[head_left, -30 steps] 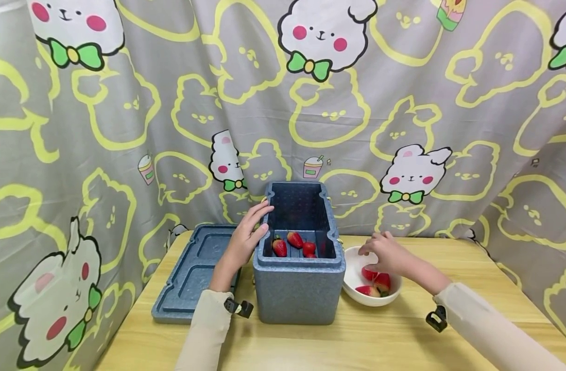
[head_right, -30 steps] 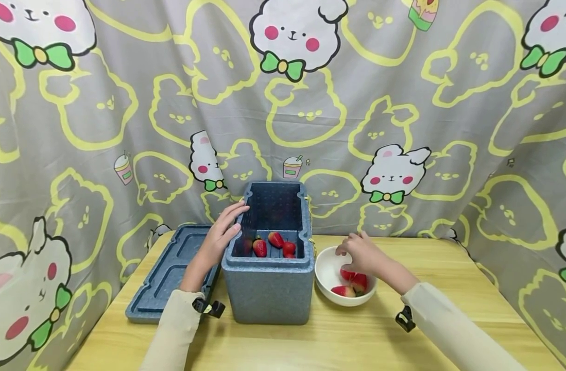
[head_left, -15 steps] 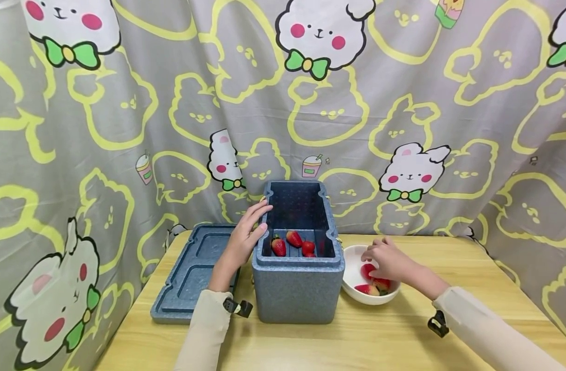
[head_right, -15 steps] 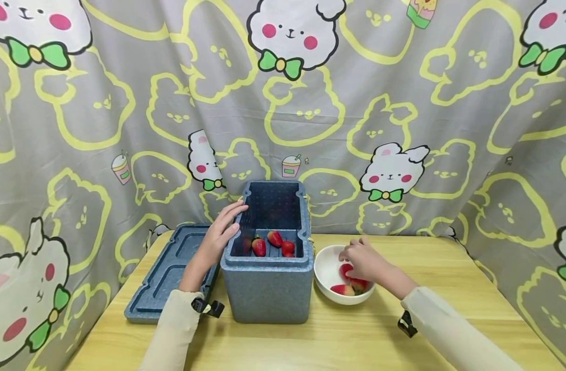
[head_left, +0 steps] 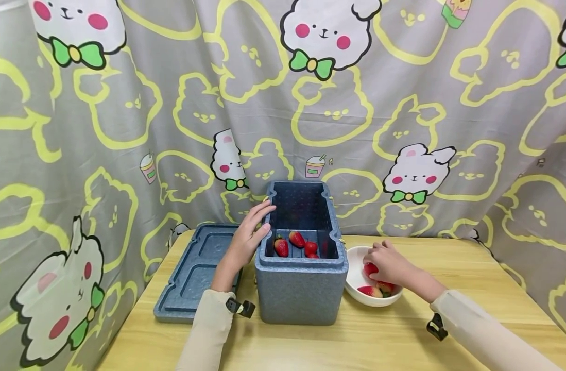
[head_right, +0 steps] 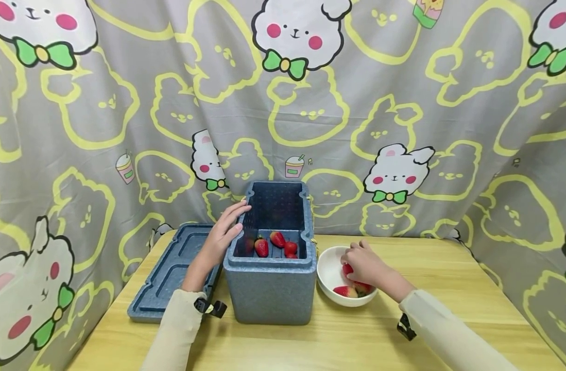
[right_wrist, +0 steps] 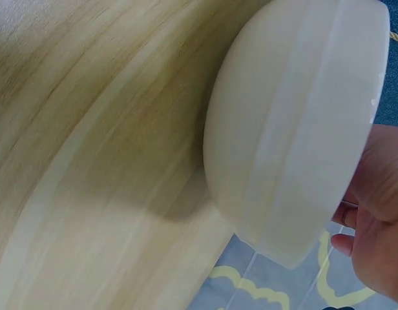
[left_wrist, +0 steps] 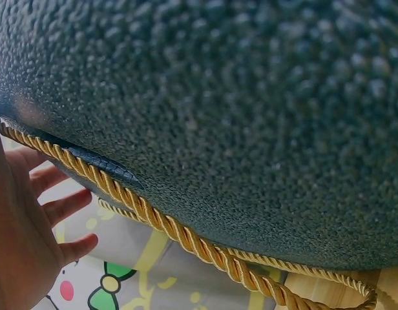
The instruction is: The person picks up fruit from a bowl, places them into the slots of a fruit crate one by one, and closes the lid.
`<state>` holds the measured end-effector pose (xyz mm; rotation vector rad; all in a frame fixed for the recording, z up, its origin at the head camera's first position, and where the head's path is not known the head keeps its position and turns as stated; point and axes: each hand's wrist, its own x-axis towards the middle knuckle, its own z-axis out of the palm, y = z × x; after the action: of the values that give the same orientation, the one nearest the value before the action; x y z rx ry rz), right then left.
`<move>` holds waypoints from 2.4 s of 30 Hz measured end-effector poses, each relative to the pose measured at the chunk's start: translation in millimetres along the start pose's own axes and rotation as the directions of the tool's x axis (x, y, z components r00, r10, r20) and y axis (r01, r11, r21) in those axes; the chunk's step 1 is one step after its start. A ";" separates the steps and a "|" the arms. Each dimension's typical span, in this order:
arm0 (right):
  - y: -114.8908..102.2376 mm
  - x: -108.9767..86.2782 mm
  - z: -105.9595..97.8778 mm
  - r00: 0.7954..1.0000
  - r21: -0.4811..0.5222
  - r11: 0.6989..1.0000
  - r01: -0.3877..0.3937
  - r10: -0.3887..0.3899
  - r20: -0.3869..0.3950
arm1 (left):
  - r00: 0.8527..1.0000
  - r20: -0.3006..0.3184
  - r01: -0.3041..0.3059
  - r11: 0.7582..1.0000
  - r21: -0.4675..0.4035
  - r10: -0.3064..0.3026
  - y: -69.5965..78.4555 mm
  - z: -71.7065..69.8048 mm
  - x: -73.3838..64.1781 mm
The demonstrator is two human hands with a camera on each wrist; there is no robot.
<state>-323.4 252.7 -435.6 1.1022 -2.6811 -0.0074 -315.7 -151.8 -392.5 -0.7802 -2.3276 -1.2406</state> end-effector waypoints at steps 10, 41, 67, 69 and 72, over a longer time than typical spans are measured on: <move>-4.6 3.7 2.4 1.000 0.104 0.995 -0.015 0.016 -0.008 | 1.000 -0.002 -0.003 1.000 -0.020 0.003 1.0 -0.1 -0.8; -7.4 30.9 -91.0 0.757 0.286 0.957 0.039 0.158 -0.633 | 1.000 -0.001 -0.011 1.000 -0.014 0.011 -1.7 -1.7 0.0; -77.5 91.0 -117.6 0.706 0.328 0.916 0.229 0.076 -0.704 | 1.000 -0.002 0.004 1.000 -0.005 -0.004 -0.9 -0.6 0.5; -78.8 94.2 -113.0 0.721 0.344 0.911 0.229 0.079 -0.688 | 1.000 -0.002 0.003 1.000 -0.004 -0.003 -0.1 -0.8 0.7; -79.7 98.0 -106.7 0.757 0.386 0.898 0.211 0.100 -0.646 | 1.000 -0.003 -0.007 1.000 -0.005 0.007 1.0 -1.0 1.0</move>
<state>-311.6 137.0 -318.1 1.0376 -2.0322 0.8587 -315.7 -151.9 -390.8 -0.7874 -2.3177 -1.2446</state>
